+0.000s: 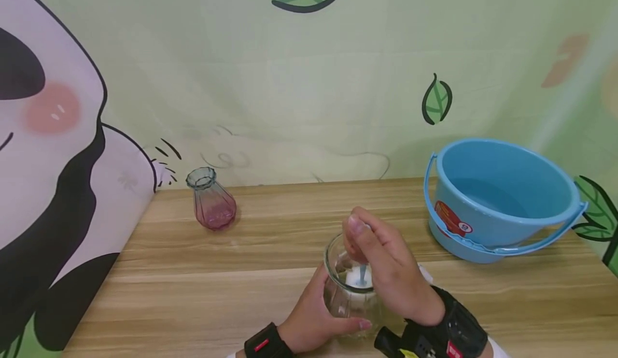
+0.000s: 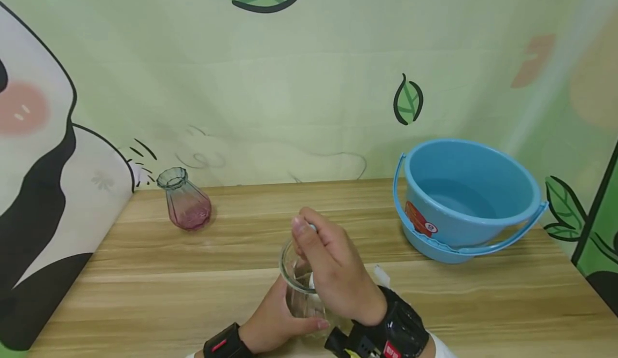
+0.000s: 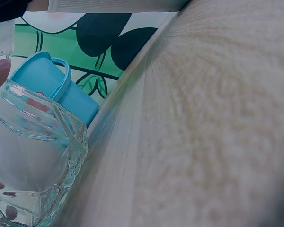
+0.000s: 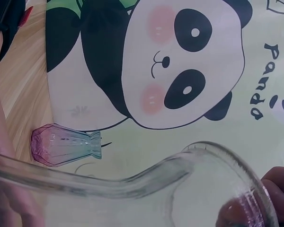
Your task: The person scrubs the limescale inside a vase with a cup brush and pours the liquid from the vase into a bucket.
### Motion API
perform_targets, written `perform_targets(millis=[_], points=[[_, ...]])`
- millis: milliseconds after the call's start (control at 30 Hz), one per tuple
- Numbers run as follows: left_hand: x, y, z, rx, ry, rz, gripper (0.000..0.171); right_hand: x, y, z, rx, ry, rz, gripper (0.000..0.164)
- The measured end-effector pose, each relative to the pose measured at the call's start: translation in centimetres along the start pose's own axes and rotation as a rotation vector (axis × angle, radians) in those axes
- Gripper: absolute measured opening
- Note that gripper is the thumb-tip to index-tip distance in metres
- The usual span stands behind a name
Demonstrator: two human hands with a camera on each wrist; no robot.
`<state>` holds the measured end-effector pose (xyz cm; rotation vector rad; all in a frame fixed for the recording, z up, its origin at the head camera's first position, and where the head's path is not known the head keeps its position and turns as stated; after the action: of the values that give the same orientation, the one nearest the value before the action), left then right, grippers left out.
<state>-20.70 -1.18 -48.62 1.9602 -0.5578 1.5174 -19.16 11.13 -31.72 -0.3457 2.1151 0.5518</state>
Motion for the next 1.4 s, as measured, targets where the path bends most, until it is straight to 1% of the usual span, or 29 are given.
perform_targets(millis=[167,300,367,400,500,533,633,733,833,933,1067,1167,1267,1400], points=[[-0.1,0.0,0.0,0.010,0.004,-0.012,0.098,0.0,0.0,0.0,0.007,0.002,0.009,0.035],[0.0,0.0,0.0,0.010,-0.006,-0.019,0.099,-0.1,0.0,0.0,-0.011,0.027,-0.017,0.036],[0.9,0.0,0.1,0.011,0.000,-0.016,0.097,-0.2,0.0,0.0,-0.029,0.048,-0.054,0.036],[1.2,0.0,0.2,0.012,0.003,-0.017,0.097,-0.2,-0.1,-0.1,-0.038,0.060,-0.072,0.036],[1.3,0.0,0.3,0.013,0.025,-0.016,0.094,-0.3,-0.1,-0.1,-0.072,0.096,-0.120,0.035],[1.3,0.0,0.3,0.011,0.026,-0.014,0.094,-0.3,-0.1,-0.1,-0.084,0.104,-0.135,0.035],[-0.1,0.1,0.1,0.001,0.017,-0.010,0.094,-0.4,-0.1,-0.1,-0.113,0.122,-0.166,0.034],[-0.3,0.0,0.0,-0.012,-0.005,0.006,0.094,-0.4,-0.1,-0.1,-0.130,0.131,-0.199,0.035],[0.1,0.1,0.0,-0.013,-0.008,0.011,0.092,-0.5,-0.1,-0.1,-0.135,0.143,-0.221,0.035],[1.3,0.0,0.2,-0.016,0.004,0.020,0.089,-0.5,-0.1,-0.1,-0.137,0.156,-0.235,0.034],[2.9,0.0,0.4,-0.010,0.015,0.026,0.087,-0.5,-0.2,-0.1,-0.136,0.172,-0.226,0.032],[3.4,0.0,0.4,-0.004,0.016,0.027,0.086,-0.5,-0.2,-0.1,-0.130,0.171,-0.209,0.031],[3.1,0.1,0.4,-0.010,0.014,0.035,0.087,-0.5,-0.2,0.0,-0.116,0.156,-0.182,0.032],[1.7,0.1,0.1,-0.020,0.001,0.046,0.091,-0.5,-0.3,0.0,-0.093,0.140,-0.100,0.032]])
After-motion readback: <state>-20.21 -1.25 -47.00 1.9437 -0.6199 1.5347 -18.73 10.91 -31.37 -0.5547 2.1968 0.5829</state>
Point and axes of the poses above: each hand's wrist, its own z-axis away from the middle knuckle, its own y-axis out of the back of the hand, x = y × z, the point moved 3 cm from there along -z, towards the middle knuckle, and after that the axes turned 11 degrees about -x, right-handed, at the moved point
